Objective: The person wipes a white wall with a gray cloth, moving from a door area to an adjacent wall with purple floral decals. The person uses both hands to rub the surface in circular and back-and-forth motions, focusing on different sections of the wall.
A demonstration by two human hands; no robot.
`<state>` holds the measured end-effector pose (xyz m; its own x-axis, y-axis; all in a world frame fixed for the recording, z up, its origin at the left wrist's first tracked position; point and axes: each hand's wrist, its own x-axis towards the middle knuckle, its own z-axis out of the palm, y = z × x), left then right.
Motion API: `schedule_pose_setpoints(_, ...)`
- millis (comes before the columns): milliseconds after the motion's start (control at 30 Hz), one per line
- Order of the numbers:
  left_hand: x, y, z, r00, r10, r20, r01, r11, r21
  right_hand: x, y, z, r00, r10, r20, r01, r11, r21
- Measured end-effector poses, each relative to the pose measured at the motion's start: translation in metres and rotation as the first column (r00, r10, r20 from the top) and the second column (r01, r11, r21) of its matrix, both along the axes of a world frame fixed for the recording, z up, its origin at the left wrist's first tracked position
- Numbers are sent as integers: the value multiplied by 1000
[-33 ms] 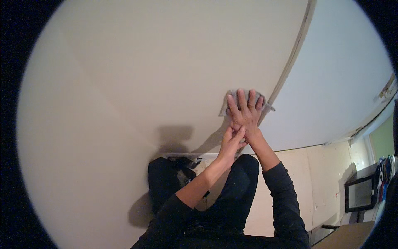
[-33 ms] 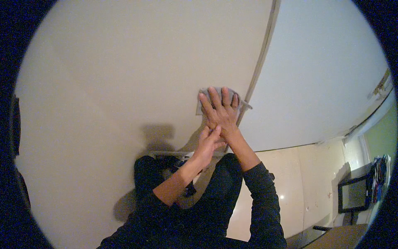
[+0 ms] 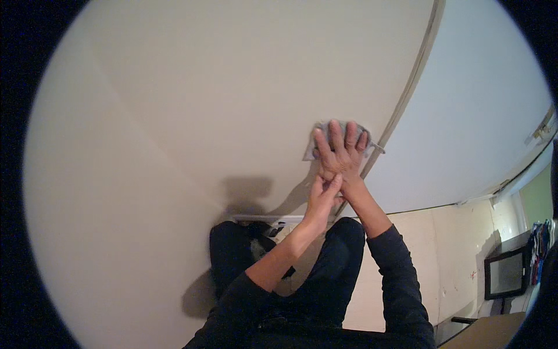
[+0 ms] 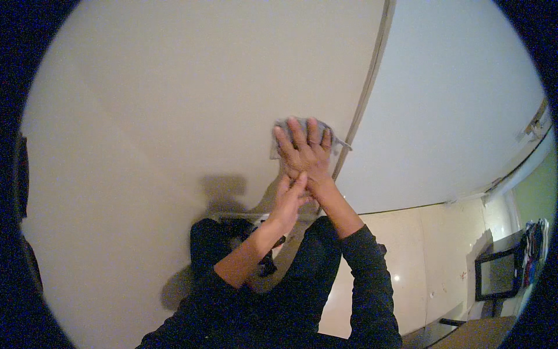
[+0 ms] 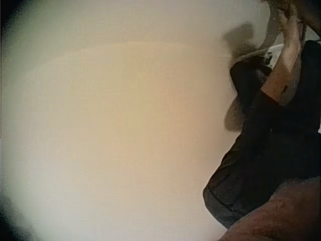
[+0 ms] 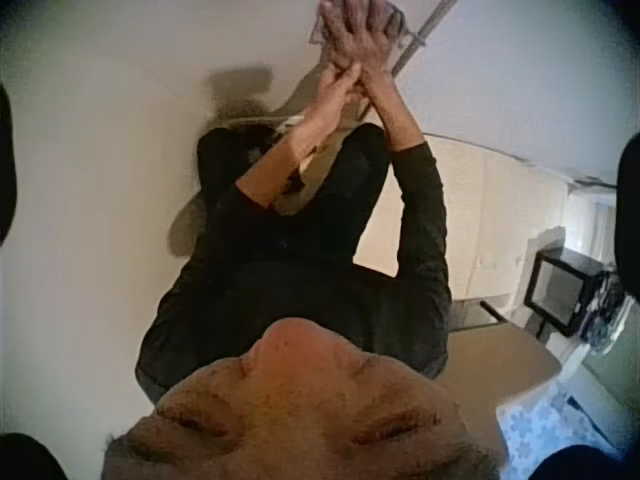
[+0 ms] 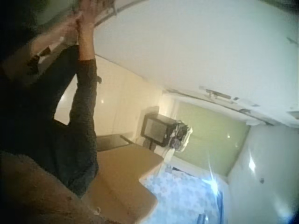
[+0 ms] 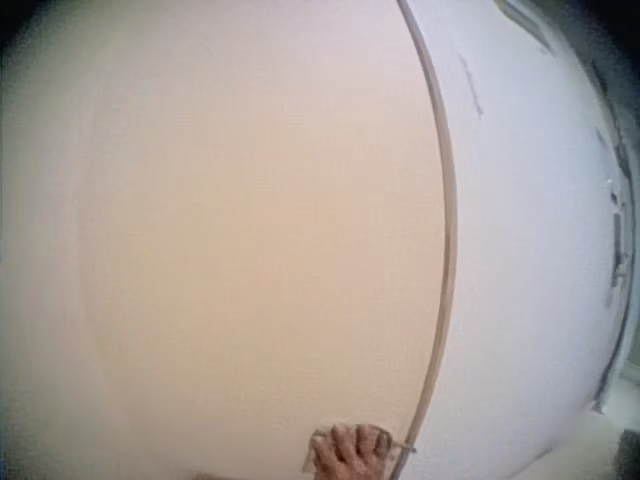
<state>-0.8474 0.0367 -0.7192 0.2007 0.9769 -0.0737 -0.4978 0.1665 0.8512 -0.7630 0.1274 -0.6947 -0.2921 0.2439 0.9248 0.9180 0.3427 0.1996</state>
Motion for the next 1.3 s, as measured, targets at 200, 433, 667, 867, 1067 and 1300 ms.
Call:
schedule_pose_setpoints(200, -43, -1, -16, 969, 234, 74, -236, 972, 13, -71, -2, 0, 970, 88, 226, -73, 994, -77)
schedule_pose_setpoints(433, -1, -4, -50, 998, 45, 44, -36, 981, -193, -13, 2, -46, 963, 104, 247, -69, 987, -148)
schedule_pose_setpoints(667, -71, 18, 20, 934, 354, 35, -354, 915, 195, -113, 7, 45, 990, 90, 107, -84, 995, -57)
schedule_pose_setpoints(867, -67, 15, -30, 928, 329, 177, -317, 944, -95, -122, 0, -4, 898, 336, 283, -268, 929, -255)
schedule_pose_setpoints(1067, -40, 13, 4, 952, 288, 103, -292, 956, 25, -90, 11, -1, 983, 70, 167, -65, 997, -38)
schedule_pose_setpoints(1300, -118, 26, 7, 854, 508, 113, -521, 833, 185, -186, 10, 28, 968, 132, 214, -120, 991, -66)
